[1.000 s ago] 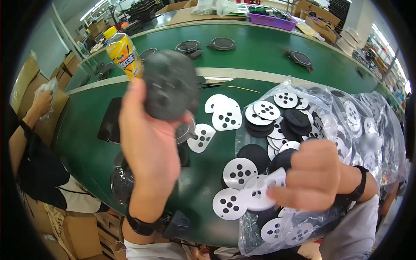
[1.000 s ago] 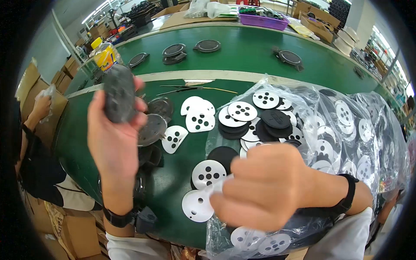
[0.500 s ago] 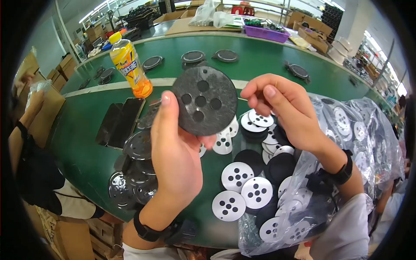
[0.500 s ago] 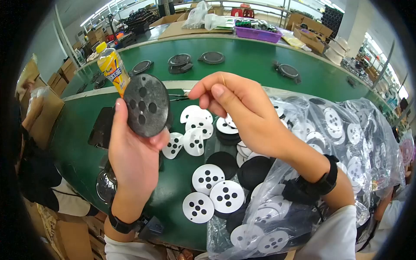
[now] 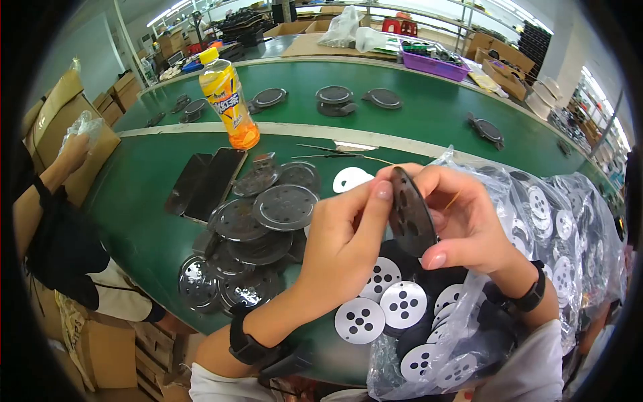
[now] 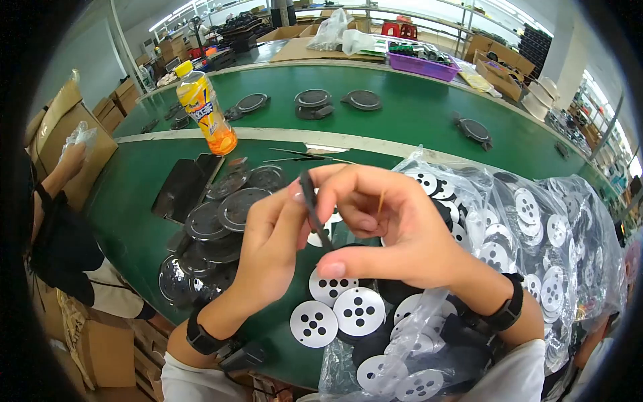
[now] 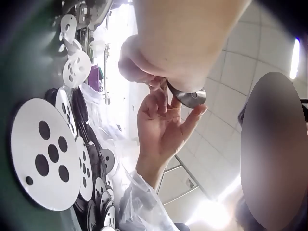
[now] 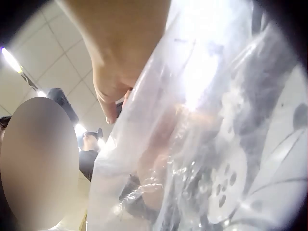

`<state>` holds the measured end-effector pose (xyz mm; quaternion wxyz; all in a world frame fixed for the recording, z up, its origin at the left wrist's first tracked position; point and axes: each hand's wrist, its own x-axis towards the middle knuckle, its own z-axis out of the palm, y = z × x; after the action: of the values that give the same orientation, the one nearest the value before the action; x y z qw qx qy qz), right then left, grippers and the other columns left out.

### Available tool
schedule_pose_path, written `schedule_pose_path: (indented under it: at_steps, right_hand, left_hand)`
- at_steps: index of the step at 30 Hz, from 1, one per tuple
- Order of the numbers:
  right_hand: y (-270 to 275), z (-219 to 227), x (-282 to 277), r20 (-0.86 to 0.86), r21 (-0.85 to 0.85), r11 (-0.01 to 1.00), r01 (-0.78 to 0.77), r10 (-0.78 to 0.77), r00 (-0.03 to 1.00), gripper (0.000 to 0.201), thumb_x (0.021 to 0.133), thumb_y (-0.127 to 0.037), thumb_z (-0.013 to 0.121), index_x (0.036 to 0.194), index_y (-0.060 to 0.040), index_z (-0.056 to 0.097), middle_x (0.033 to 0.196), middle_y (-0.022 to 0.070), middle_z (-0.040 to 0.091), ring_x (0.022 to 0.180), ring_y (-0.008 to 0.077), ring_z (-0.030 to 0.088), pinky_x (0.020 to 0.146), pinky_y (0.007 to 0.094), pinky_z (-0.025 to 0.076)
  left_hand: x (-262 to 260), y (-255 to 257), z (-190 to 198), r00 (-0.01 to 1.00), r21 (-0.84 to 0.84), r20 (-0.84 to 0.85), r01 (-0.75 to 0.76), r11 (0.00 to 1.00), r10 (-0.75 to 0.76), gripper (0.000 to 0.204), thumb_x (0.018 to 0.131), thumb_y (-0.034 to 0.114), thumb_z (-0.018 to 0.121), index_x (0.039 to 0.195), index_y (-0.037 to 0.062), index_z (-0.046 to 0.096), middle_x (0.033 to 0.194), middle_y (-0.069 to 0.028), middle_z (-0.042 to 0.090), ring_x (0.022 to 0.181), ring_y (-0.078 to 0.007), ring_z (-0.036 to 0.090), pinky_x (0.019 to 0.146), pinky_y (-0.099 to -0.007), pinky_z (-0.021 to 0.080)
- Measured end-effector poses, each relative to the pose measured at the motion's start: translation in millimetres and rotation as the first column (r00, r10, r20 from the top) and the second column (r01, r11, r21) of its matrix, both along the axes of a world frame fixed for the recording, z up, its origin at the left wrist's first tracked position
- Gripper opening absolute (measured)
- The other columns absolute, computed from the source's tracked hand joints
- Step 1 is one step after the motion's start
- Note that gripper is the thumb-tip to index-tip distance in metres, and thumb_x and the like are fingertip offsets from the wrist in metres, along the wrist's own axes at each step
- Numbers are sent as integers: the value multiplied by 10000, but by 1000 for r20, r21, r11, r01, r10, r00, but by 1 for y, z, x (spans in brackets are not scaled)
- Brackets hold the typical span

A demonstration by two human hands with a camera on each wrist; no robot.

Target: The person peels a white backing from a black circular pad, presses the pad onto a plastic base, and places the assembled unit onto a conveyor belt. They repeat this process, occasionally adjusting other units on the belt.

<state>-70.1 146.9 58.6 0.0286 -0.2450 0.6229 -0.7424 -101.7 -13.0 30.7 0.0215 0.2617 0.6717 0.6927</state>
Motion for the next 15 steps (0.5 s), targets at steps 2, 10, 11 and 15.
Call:
schedule_pose_path:
  at_steps: [2,10,11,15]
  right_hand:
    - [4,0,-2,-37,54,998,14,-12,999,315,642,-47,748,917,-53,595,1180,70,512,612,8,263,600,161,294]
    - [22,1,1,129,-20,994,105,-101,986,350,815,-221,629,1069,16,582,945,35,615,685,40,493,702,195,401]
    - [28,-2,1,190,-19,997,80,-75,979,337,820,-213,622,1067,13,583,955,36,615,763,61,525,748,212,414]
    - [40,-16,-1,252,15,999,50,-52,966,327,827,-215,615,1064,8,583,1021,62,611,838,74,557,725,209,437]
  left_hand:
    - [-6,-4,-1,1000,17,-20,-16,1000,17,311,918,235,470,724,7,554,526,53,419,519,-12,350,448,-219,264]
    - [-27,-36,26,680,-401,-667,-671,624,304,298,722,264,668,856,21,560,754,-51,554,689,-155,515,615,-282,415]
    - [-33,-42,17,656,-502,-714,-722,475,243,383,690,324,683,897,20,577,811,-78,570,751,-204,532,659,-318,430]
    - [-42,-57,8,883,-864,-456,-470,180,114,637,586,467,720,1033,30,596,952,-139,579,906,-300,549,798,-385,441]
